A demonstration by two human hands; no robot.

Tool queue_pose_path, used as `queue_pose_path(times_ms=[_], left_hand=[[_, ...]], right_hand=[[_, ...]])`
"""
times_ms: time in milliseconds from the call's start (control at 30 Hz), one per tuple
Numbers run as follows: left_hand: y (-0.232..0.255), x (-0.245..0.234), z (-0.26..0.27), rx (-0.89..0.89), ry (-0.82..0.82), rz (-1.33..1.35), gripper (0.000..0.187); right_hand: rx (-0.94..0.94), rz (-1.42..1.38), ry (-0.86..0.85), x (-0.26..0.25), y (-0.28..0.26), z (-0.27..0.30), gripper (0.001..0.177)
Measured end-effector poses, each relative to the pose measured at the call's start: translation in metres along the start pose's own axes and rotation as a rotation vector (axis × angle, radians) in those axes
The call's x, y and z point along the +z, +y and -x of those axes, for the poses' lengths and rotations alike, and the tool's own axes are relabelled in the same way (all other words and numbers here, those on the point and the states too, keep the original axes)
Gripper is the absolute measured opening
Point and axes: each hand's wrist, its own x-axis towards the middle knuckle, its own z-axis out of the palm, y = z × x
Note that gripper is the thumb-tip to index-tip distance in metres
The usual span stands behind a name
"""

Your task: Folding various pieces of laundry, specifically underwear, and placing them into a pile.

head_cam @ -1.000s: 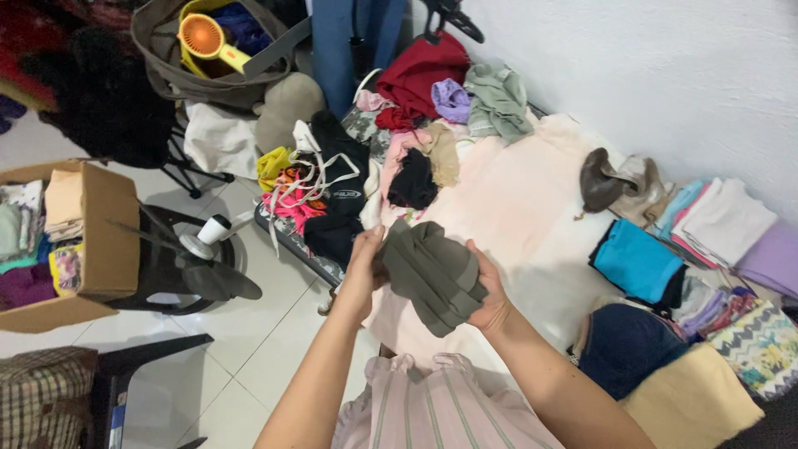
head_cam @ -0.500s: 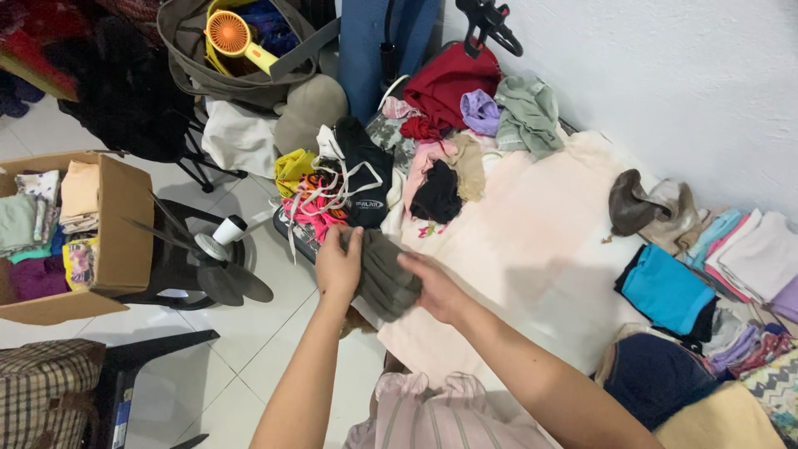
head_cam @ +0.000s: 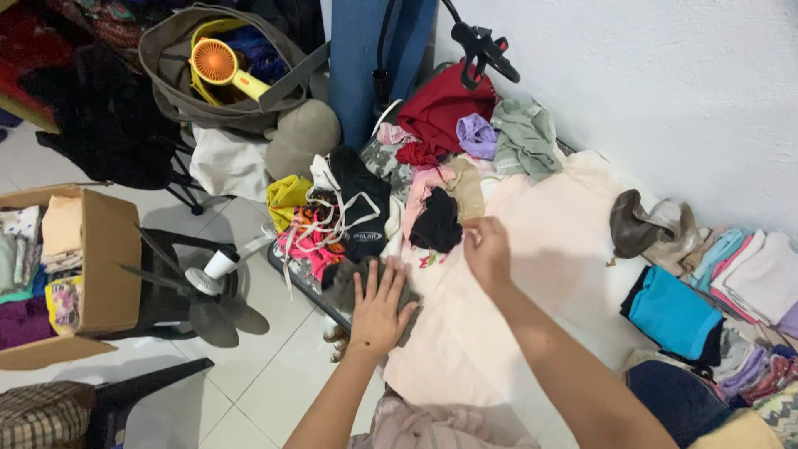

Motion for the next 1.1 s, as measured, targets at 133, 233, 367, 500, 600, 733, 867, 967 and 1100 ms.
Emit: queue_pose_path(times_ms=[133,233,367,500,600,733,867,967,1100], left_hand=[[-0.018,0.013,-0.005,-0.044,-0.029,0.099,0.075],[-0.014,0.005,-0.008,-0.029,-0.062,0.072,0.075],[-0.006,-0.014,-0.016,-0.073,-0.08,0.171,0.075],[0.008,-0.029,-0.03,-0.049,0.169,0.491,0.055],[0.044,-0.062,-0.067,-0.056,0.316,0.669,0.042],[0.096,-0.098,-0.103,0.003,0.323,0.837,0.055],[0.117,-0.107,-0.123,0.204,0.145,1.009,0.066],[0.097,-0.087,-0.13,0.158,-0.105,0.943,0.046],[0.083,-0.114,-0.13,0.015,-0.314,1.236,0.025]], right_hand=[[-0.14,0.232,-0.082,-0.023,-0.022,-0.036,0.045],[-0.169,0.272,-0.172,-0.015,-0.005,-0.048,0.042],[-0.111,0.181,-0.16,-0.012,0.017,-0.072,0.013],[-0.248,-0.233,-0.072,-0.054,-0.005,-0.097,0.008],[-0.162,-0.552,-0.217,-0.101,-0.035,-0.101,0.02],[0.123,-0.506,-0.226,-0.165,-0.099,-0.089,0.01],[0.177,-0.603,-0.454,-0.203,-0.108,-0.068,0.012],[0.14,-0.768,-0.471,-0.225,-0.099,-0.053,0.014],[0.252,-0.893,-0.354,-0.252,-0.082,-0.033,0.016]])
